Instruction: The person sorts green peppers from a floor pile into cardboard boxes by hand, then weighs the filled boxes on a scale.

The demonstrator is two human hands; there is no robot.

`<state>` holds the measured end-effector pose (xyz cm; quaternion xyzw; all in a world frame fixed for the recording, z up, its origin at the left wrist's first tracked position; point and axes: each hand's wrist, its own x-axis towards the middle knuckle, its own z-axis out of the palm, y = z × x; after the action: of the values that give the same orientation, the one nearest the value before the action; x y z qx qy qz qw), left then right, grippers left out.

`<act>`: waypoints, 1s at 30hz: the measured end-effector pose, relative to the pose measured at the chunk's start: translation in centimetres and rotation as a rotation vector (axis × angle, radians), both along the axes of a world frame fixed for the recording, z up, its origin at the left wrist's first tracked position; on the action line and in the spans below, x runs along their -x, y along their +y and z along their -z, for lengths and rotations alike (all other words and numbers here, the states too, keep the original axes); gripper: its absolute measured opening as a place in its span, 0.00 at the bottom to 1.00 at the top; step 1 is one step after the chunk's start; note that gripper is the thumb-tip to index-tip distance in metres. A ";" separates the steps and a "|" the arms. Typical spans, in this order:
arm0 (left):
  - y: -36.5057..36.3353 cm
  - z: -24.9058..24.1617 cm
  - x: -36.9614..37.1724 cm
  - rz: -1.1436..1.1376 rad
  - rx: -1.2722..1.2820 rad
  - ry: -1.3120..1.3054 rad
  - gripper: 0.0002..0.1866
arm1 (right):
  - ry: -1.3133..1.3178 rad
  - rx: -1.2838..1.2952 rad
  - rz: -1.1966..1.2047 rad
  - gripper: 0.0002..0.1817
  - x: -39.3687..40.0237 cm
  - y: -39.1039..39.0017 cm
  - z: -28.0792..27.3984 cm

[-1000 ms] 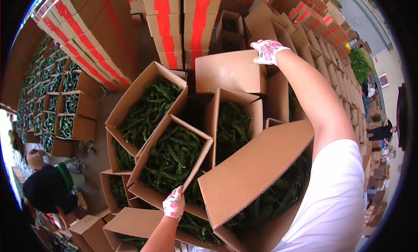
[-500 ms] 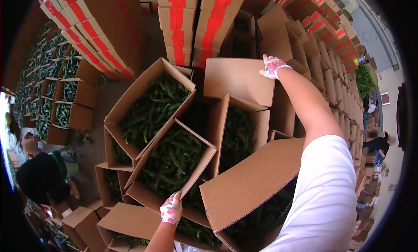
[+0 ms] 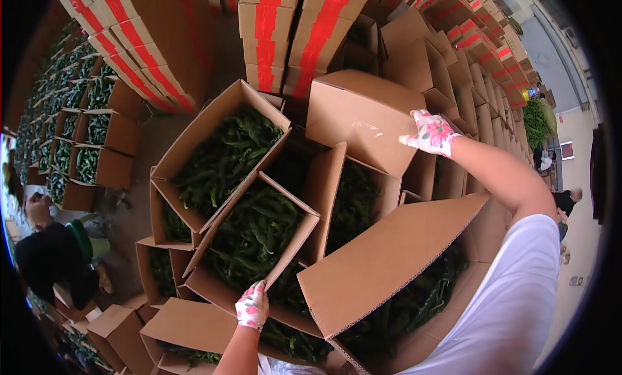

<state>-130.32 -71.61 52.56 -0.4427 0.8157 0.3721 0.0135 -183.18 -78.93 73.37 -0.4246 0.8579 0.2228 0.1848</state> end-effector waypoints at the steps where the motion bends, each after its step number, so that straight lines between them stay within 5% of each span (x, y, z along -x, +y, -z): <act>1: 0.2 0.1 -0.2 -0.017 -0.030 0.012 0.18 | -0.007 -0.045 -0.035 0.45 -1.2 0.8 -1.0; 3: 0.5 0.7 -0.5 0.026 0.101 0.080 0.15 | -0.020 -0.098 -0.200 0.44 -3.7 2.9 -2.6; 5: 1.6 3.2 -1.5 -0.112 -0.150 0.113 0.14 | -0.447 -0.335 -0.077 0.36 -7.0 2.9 -4.8; 6: 1.2 2.3 -1.2 -0.071 -0.112 0.056 0.17 | -0.439 -0.340 -0.081 0.36 -8.6 1.7 -5.6; 9: 0.7 0.5 -0.2 0.035 0.122 0.070 0.17 | -0.375 0.218 -0.712 0.17 -13.1 -4.3 -5.4; 10: 0.5 0.0 0.0 0.043 0.008 -0.024 0.17 | -0.337 0.635 -0.870 0.16 -11.6 -7.7 -4.1; 11: 0.7 0.0 -0.3 0.049 0.020 -0.032 0.17 | -0.337 0.651 -0.864 0.16 -8.4 -9.8 -1.8; 13: 0.8 0.4 -0.5 0.038 0.077 0.048 0.18 | 0.642 0.457 -0.675 0.33 -2.7 -12.0 2.0; 14: 0.4 -0.4 -0.2 0.038 0.001 -0.044 0.17 | 0.260 -0.102 -0.203 0.38 -2.3 -11.8 1.5; 15: 0.4 -0.6 -0.2 0.020 -0.021 -0.052 0.17 | 0.243 -0.528 -0.248 0.50 -2.5 -10.5 1.9; 16: 0.4 0.0 -0.4 0.006 0.035 -0.002 0.17 | 0.093 -0.429 -0.355 0.51 0.6 -6.8 6.0; 18: 0.8 0.3 -0.5 -0.015 0.040 0.049 0.17 | -0.240 -0.792 0.334 0.52 -3.0 -2.2 4.7; 20: 0.5 -0.1 -0.3 -0.021 0.039 0.035 0.17 | -0.145 -0.690 -0.121 0.46 -0.5 2.7 9.7; 28: 1.2 0.8 -0.9 -0.086 -0.091 0.066 0.16 | 0.137 -0.447 0.011 0.28 2.7 1.9 8.6; 30: 1.1 0.4 -0.8 -0.078 -0.067 0.082 0.16 | 0.295 -0.633 -0.400 0.31 2.5 2.9 5.1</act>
<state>-129.54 -70.50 52.18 -0.4578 0.7847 0.4174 -0.0196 -185.68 -76.00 68.24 -0.4688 0.6647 0.5661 0.1340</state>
